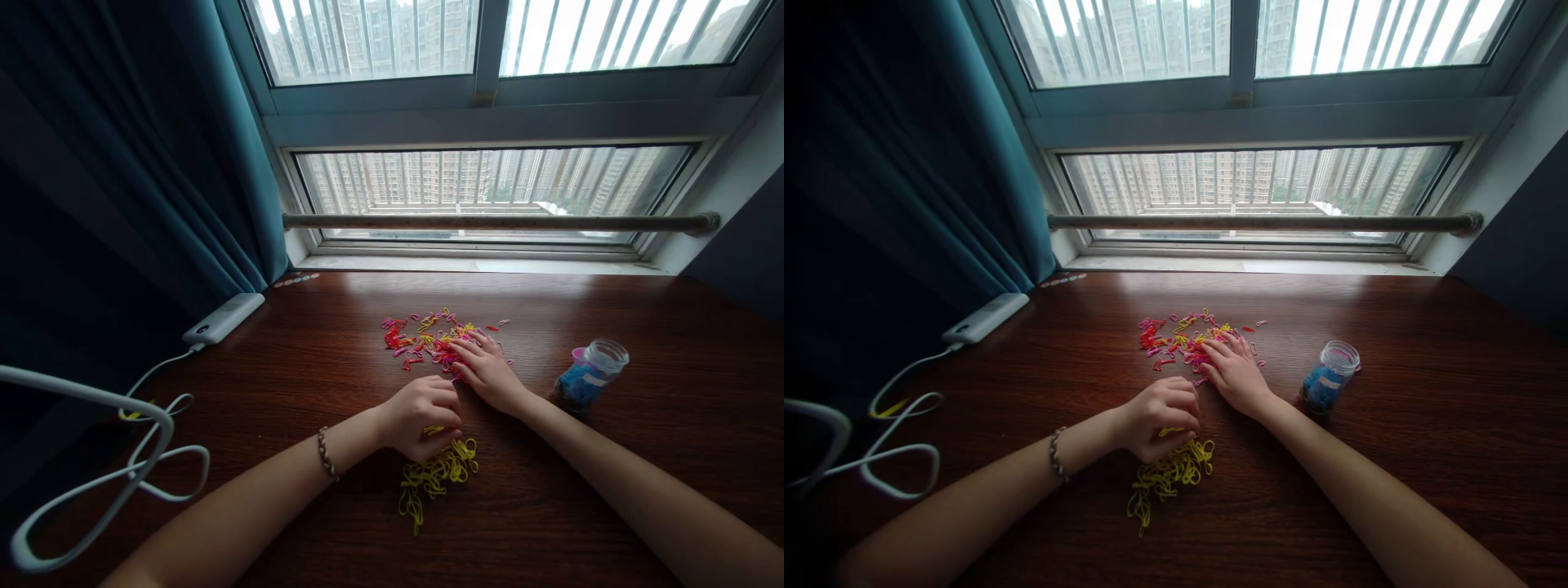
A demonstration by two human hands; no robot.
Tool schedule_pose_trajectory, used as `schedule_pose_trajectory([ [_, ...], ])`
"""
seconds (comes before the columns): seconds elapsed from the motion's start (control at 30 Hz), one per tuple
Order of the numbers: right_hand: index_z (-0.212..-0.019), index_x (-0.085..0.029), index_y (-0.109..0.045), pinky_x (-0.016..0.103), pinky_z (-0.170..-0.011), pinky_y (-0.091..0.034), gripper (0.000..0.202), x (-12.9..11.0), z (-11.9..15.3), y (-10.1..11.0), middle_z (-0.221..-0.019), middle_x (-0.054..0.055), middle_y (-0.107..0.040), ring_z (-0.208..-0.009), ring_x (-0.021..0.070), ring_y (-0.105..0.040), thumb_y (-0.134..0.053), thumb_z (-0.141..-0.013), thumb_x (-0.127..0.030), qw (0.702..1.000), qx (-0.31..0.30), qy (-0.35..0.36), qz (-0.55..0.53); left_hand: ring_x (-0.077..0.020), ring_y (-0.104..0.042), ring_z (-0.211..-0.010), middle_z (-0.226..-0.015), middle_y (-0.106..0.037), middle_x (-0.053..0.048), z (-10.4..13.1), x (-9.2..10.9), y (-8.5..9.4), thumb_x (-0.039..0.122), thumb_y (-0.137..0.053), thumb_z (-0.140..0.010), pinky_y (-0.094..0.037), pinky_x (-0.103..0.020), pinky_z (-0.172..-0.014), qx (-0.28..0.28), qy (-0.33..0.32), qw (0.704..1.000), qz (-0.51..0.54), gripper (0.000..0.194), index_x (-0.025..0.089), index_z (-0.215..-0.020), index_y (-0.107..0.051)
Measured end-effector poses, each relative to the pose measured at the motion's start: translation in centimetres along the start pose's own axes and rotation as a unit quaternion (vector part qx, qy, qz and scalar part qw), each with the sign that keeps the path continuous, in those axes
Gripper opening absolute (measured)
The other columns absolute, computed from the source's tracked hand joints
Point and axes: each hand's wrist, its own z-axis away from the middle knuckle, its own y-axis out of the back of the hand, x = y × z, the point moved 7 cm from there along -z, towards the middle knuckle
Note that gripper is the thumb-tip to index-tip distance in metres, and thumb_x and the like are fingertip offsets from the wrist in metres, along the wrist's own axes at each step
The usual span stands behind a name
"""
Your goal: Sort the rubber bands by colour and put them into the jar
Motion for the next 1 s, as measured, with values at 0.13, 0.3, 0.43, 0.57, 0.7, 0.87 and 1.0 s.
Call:
schedule_pose_trajectory([
  [0.13,-0.113,-0.023,-0.058,0.043,-0.1,-0.032,0.032,0.7,-0.1,1.4,-0.115,0.005,-0.059,-0.114,0.0224,-0.045,-0.041,-0.087,-0.028,0.988,0.098,0.004,-0.117,-0.0157,-0.052,-0.071,-0.071,-0.06,-0.005,0.9,-3.5,2.2,0.02,-0.051,-0.079,-0.043,-0.031,-0.07,0.077,0.088,0.992,-0.036,0.013,0.017,-0.07,-0.06],
  [0.3,-0.094,-0.021,-0.066,0.034,-0.083,-0.046,0.022,2.6,0.5,2.6,-0.096,0.005,-0.067,-0.091,0.0198,-0.06,-0.049,-0.082,-0.028,0.945,0.179,-0.093,-0.257,-0.0163,-0.055,-0.075,-0.073,-0.062,-0.006,4.5,-10.2,6.1,0.026,-0.05,-0.081,-0.044,-0.03,-0.074,0.239,0.28,0.922,-0.121,0.019,0.016,-0.07,-0.062],
  [0.43,-0.085,-0.019,-0.068,0.032,-0.073,-0.05,0.018,3.6,0.9,2.4,-0.082,0.005,-0.069,-0.079,0.0202,-0.064,-0.055,-0.076,-0.029,0.912,0.187,-0.159,-0.328,-0.0159,-0.059,-0.072,-0.078,-0.066,-0.005,7.5,-14.1,6.7,0.031,-0.054,-0.078,-0.047,-0.027,-0.068,0.302,0.407,0.857,-0.093,0.018,0.016,-0.075,-0.064],
  [0.57,-0.081,-0.018,-0.067,0.032,-0.073,-0.051,0.018,4.1,1.0,2.3,-0.081,0.005,-0.069,-0.077,0.0202,-0.064,-0.061,-0.07,-0.031,0.888,0.21,-0.176,-0.369,-0.0151,-0.061,-0.07,-0.081,-0.067,-0.004,8.0,-14.8,6.1,0.031,-0.056,-0.076,-0.048,-0.026,-0.065,0.302,0.427,0.85,-0.064,0.017,0.016,-0.077,-0.065],
  [0.7,-0.081,-0.017,-0.068,0.032,-0.075,-0.05,0.018,4.3,1.0,2.2,-0.083,0.005,-0.069,-0.078,0.0198,-0.064,-0.064,-0.067,-0.028,0.883,0.219,-0.192,-0.368,-0.0159,-0.06,-0.075,-0.081,-0.066,-0.005,7.4,-14.1,6.0,0.028,-0.056,-0.076,-0.048,-0.026,-0.067,0.276,0.402,0.868,-0.094,0.014,0.017,-0.076,-0.064],
  [0.87,-0.079,-0.017,-0.068,0.03,-0.07,-0.05,0.016,4.5,1.3,2.3,-0.078,0.005,-0.069,-0.074,0.0197,-0.064,-0.063,-0.068,-0.028,0.883,0.219,-0.21,-0.358,-0.0162,-0.06,-0.076,-0.08,-0.066,-0.004,7.4,-14.1,6.1,0.027,-0.055,-0.076,-0.047,-0.026,-0.068,0.268,0.408,0.867,-0.106,0.013,0.018,-0.076,-0.064],
  [1.0,-0.078,-0.017,-0.065,0.03,-0.067,-0.05,0.016,4.5,1.3,2.4,-0.075,0.005,-0.068,-0.072,0.0198,-0.064,-0.06,-0.07,-0.03,0.882,0.216,-0.207,-0.364,-0.0156,-0.06,-0.074,-0.079,-0.066,-0.004,7.5,-14.4,6.0,0.027,-0.056,-0.075,-0.047,-0.026,-0.068,0.262,0.42,0.863,-0.101,0.012,0.018,-0.076,-0.064],
])
